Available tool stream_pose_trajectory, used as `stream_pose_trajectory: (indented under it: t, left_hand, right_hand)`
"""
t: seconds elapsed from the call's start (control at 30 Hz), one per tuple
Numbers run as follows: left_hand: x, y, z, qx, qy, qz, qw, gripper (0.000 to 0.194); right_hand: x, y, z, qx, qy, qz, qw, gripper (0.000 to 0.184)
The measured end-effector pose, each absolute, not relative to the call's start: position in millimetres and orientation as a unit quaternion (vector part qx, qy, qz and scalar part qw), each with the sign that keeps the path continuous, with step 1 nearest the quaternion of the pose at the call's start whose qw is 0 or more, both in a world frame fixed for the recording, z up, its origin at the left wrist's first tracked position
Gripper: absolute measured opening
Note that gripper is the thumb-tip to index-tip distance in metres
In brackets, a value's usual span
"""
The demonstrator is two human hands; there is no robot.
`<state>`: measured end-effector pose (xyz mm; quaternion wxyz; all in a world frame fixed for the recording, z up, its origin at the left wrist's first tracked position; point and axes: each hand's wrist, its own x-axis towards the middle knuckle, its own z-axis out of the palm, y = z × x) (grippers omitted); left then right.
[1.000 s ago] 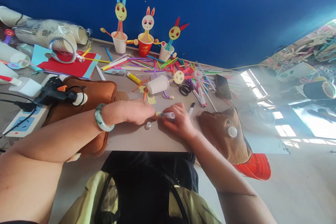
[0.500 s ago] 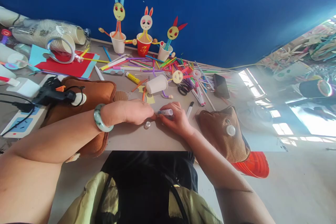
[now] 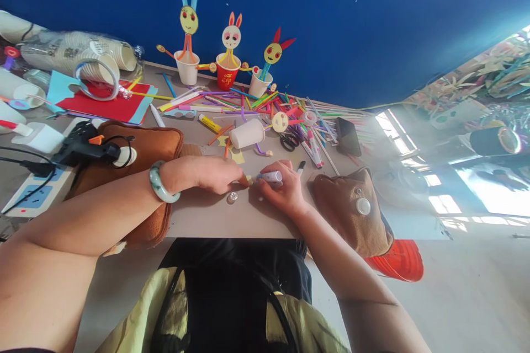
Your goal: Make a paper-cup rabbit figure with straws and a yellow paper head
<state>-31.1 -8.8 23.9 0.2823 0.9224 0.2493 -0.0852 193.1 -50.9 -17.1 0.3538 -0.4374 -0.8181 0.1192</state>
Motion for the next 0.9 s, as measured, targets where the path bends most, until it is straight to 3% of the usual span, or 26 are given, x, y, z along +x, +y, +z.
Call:
stream_pose_trajectory:
  t: [0.3,0.53,0.7,0.9]
  left_hand:
    - [-34.1,4.1,19.8,0.915,0.205,-0.019,0.347,0.029]
    - [-26.8,0.7,7.8,0.926,0.300,0.016,0.230,0.029]
    - [-24.1,-2.6,3.2,0.929,0.298,0.012,0.220,0.020]
    - [-24.4,-1.7,5.3,0.922,0.305,-0.005,0.239,0.025]
  right_hand:
    - [192.8,-49.2,-20.7,-0.413,-0.837,0.131,0.334,0.007]
    - [191.8,-49.4,-19.5,-0.407,-0.844,0.131,0.325,0.009]
    - [191.2,-49.4,-18.4,-0.396,-0.851,0.122,0.321,0.011]
    - [190.9,-49.8,-17.5,-0.399,-0.853,0.123,0.314,0.011]
